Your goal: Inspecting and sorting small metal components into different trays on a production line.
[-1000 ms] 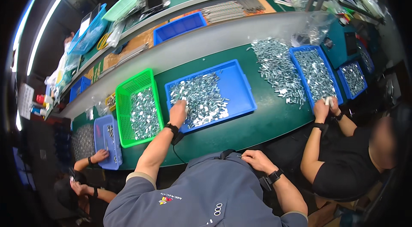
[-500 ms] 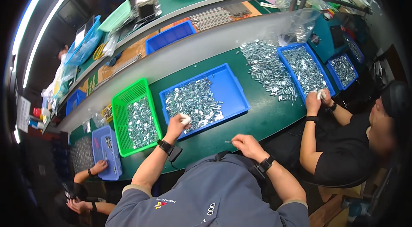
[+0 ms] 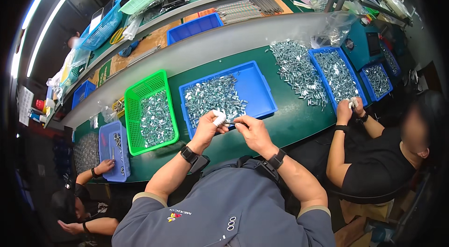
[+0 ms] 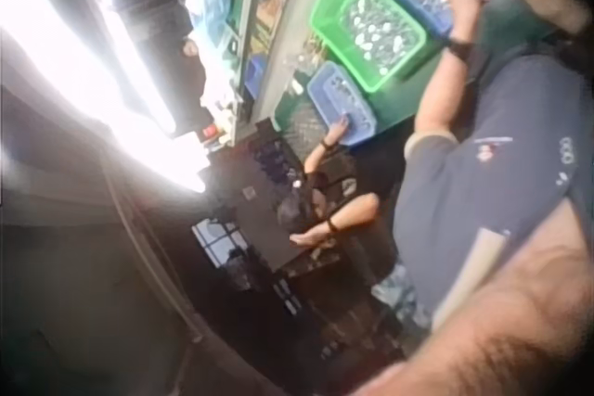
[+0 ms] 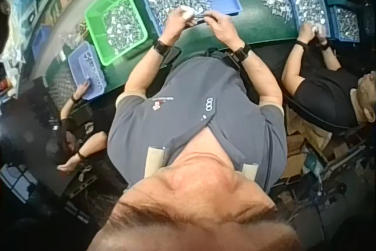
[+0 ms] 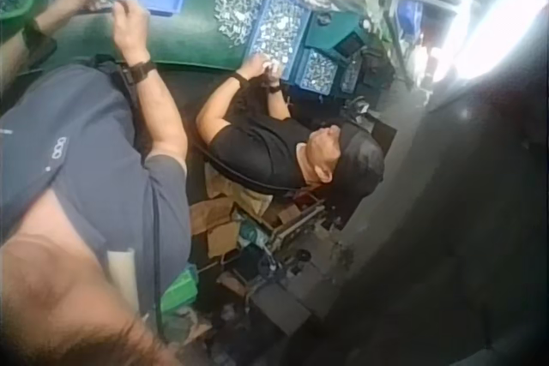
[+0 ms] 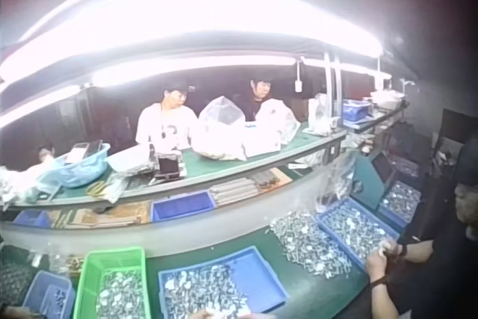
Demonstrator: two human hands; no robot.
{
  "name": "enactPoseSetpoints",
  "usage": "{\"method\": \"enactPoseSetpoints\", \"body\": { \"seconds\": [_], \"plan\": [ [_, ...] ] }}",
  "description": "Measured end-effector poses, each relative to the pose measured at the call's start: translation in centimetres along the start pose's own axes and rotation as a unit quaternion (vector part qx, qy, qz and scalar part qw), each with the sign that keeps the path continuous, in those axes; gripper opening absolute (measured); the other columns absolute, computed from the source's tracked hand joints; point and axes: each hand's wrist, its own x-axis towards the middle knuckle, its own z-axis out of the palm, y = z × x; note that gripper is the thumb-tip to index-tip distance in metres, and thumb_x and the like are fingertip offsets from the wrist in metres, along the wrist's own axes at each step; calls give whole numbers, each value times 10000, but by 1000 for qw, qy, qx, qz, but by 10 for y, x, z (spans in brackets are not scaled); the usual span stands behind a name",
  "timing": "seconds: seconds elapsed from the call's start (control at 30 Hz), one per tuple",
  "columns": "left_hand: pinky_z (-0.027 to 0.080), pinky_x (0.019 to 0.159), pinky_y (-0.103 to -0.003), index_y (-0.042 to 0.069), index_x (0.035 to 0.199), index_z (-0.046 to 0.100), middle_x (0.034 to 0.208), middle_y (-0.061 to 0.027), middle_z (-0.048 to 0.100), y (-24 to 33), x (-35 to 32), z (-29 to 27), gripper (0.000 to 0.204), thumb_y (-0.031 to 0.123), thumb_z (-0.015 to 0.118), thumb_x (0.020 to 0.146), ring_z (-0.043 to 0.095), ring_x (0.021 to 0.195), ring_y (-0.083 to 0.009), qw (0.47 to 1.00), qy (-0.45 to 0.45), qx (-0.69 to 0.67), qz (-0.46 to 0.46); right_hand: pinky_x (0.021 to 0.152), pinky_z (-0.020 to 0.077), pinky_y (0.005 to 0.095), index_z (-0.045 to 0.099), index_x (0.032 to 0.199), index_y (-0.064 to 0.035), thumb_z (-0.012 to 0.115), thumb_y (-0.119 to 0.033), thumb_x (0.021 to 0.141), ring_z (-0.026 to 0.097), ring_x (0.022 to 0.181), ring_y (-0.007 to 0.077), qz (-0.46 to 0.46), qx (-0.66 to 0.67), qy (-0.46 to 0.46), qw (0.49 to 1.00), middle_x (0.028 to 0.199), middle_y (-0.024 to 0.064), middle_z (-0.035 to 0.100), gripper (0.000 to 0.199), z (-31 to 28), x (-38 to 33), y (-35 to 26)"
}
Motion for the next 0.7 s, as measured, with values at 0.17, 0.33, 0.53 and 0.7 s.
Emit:
{"method": "enactPoseSetpoints", "body": {
  "seconds": [0.17,0.33,0.53,0.7],
  "plan": [
    [561,685,-257,27,1105,635,941,-88,744,3,-4,7,193,198,673,1023,725,781,-150,1000,-18,-10,-13,689,515,297,720,1133,5,651,-97,976,659,759,132,-32,-53,37,997,890,86,742,199,-4,-2,-1],
    [569,739,-271,16,1152,635,991,-94,745,6,-8,9,185,153,657,1029,726,837,-155,998,-59,1,-6,701,525,370,729,1068,-13,690,-132,946,697,792,272,-64,-65,58,994,928,145,733,174,-12,0,-2],
    [578,766,-277,13,1174,638,1000,-97,746,2,-11,8,179,102,662,1021,725,872,-157,997,-71,14,0,685,527,393,721,996,-11,687,-157,950,707,775,296,-50,-100,31,993,868,141,724,157,-16,7,14],
    [578,768,-278,11,1154,648,996,-94,744,2,-13,7,161,96,664,1018,724,865,-157,998,-57,36,13,665,518,415,701,932,-9,676,-211,959,702,742,309,-20,-101,13,995,801,164,699,206,-6,8,19]
  ]
}}
